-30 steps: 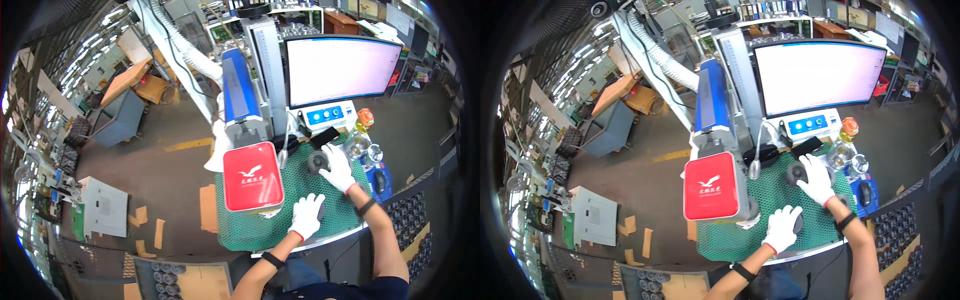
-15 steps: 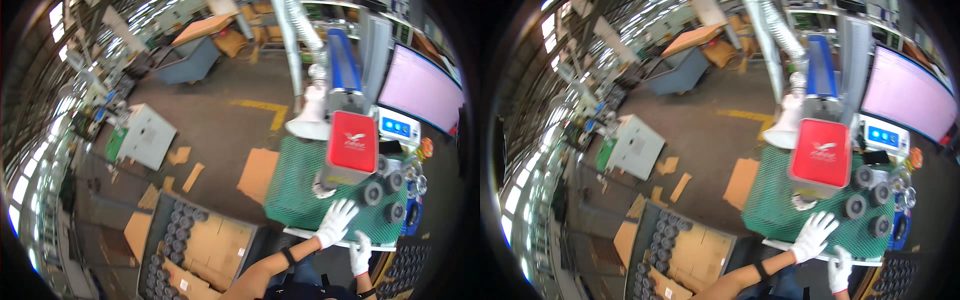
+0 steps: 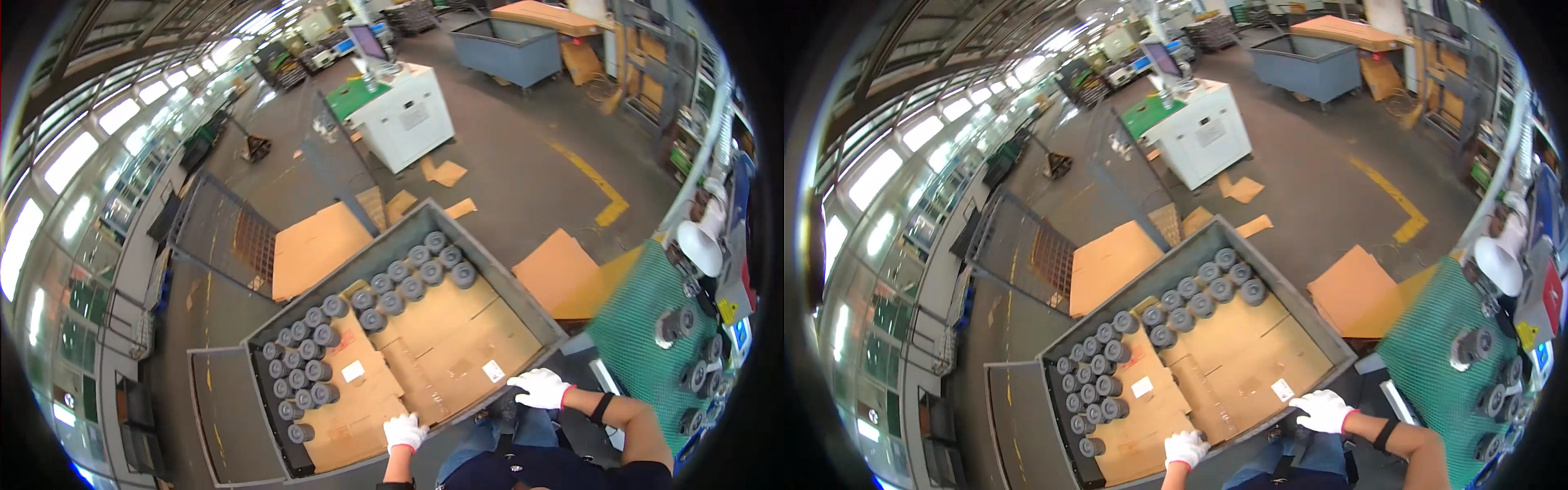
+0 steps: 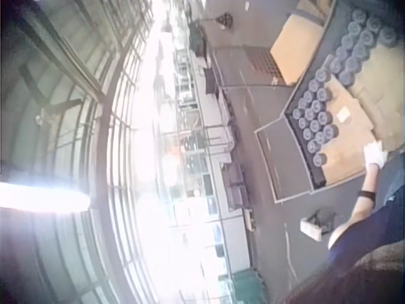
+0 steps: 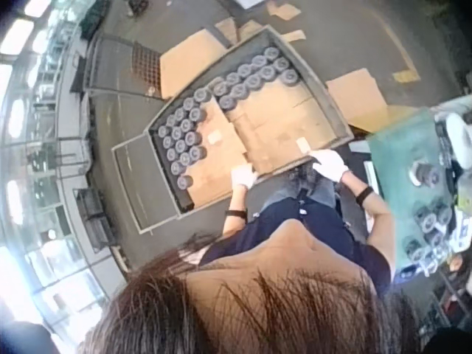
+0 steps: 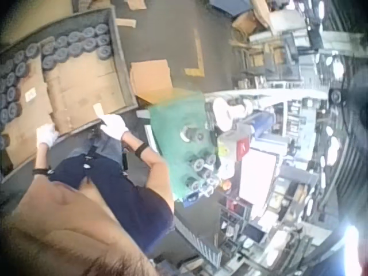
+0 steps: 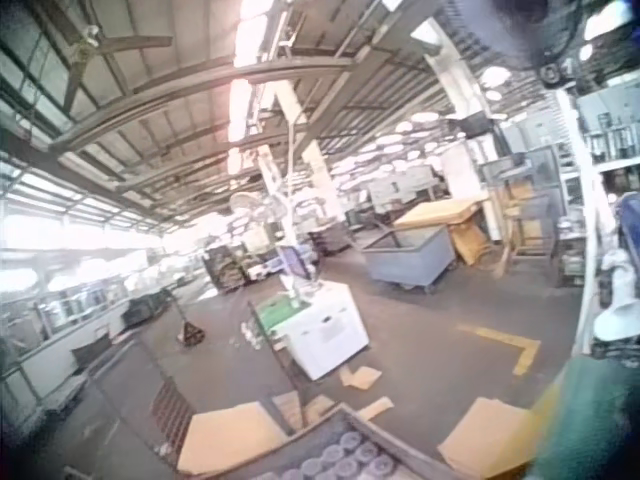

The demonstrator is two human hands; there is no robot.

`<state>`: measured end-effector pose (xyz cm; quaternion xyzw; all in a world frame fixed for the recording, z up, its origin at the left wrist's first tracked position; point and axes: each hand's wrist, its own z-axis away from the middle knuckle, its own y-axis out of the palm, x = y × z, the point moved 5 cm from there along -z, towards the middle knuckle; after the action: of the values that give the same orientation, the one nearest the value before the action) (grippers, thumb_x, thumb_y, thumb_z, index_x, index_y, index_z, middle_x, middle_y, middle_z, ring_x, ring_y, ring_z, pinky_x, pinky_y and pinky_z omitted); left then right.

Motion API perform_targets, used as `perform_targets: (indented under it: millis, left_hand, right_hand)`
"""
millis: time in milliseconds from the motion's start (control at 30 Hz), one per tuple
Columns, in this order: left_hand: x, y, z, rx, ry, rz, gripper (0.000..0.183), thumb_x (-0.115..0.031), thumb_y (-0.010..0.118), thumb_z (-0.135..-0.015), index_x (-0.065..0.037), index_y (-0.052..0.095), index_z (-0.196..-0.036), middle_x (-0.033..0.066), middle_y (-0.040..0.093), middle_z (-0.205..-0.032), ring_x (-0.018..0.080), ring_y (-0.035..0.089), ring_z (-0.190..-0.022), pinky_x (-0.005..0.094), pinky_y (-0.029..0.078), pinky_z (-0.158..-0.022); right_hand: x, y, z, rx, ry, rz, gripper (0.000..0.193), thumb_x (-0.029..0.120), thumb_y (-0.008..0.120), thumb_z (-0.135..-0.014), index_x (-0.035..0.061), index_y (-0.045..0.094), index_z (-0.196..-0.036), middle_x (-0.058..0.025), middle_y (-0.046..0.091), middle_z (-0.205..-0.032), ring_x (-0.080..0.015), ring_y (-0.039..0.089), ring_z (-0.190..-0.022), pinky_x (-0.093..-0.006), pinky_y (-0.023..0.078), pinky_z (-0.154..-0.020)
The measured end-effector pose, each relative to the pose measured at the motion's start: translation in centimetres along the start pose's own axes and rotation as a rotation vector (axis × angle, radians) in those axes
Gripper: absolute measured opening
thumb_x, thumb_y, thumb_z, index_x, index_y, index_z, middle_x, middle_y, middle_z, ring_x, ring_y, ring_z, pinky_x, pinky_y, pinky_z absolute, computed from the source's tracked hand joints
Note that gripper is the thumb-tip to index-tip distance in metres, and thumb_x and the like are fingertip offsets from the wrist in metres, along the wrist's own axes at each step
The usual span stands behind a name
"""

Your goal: Engrave serial numbers or logos onto metal components using a laser marking machine.

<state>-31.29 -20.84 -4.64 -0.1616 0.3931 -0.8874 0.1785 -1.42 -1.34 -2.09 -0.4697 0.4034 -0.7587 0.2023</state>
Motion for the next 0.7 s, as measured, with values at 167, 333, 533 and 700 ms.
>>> perform_targets:
  millis: [167, 333, 533, 700]
  left_hand:
    - [1.4, 6.2, 1.5, 0.029, 0.141, 0.172, 0.055, -0.059, 0.063, -0.087, -0.023, 0.067, -0.128, 0.0093, 0.071, -0.123, 0.0314, 0.066, -0.115, 0.0464, 0.05, -0.097]
    - [-0.7, 8.7, 1.9, -0.351, 0.175, 0.466, 0.055, -0.059, 0.066, -0.087, -0.02, 0.066, -0.125, 0.0082, 0.069, -0.12, 0.0318, 0.062, -0.114, 0.0474, 0.049, -0.096]
    - [-2.6, 11.7, 0.7, -0.477, 0.085, 0.558, 0.063, -0.055, 0.068, -0.083, -0.016, 0.063, -0.131, 0.0113, 0.064, -0.125, 0.04, 0.054, -0.118, 0.0611, 0.036, -0.102]
    - [-3.4, 9.6, -0.3, -0.352, -0.132, 0.488, 0.063, -0.056, 0.071, -0.08, -0.021, 0.063, -0.133, 0.012, 0.064, -0.128, 0.0395, 0.052, -0.121, 0.0651, 0.031, -0.105]
  right_hand:
    - [-2.9, 4.4, -12.8, 0.365, 0.068, -0.132, 0.066, 0.042, 0.057, -0.092, 0.0103, 0.046, -0.149, -0.0196, 0.069, -0.116, -0.0403, 0.067, -0.102, -0.0481, 0.052, -0.091]
    - [-5.2, 3.1, -26.2, 0.583, 0.413, -0.319, 0.087, 0.046, 0.069, -0.086, 0.0096, 0.033, -0.157, -0.0221, 0.068, -0.126, -0.0399, 0.067, -0.111, -0.0461, 0.051, -0.096]
    - [-18.9, 6.4, -39.7, 0.181, 0.604, -0.118, 0.099, 0.045, 0.073, -0.083, 0.0119, 0.022, -0.162, -0.0225, 0.07, -0.119, -0.0387, 0.068, -0.109, -0.0443, 0.052, -0.094]
    - [-23.2, 9.3, -42.8, -0.129, 0.811, -0.371, 0.088, 0.033, 0.073, -0.087, 0.0231, 0.023, -0.158, -0.0236, 0.058, -0.137, -0.0412, 0.06, -0.122, -0.0464, 0.047, -0.103]
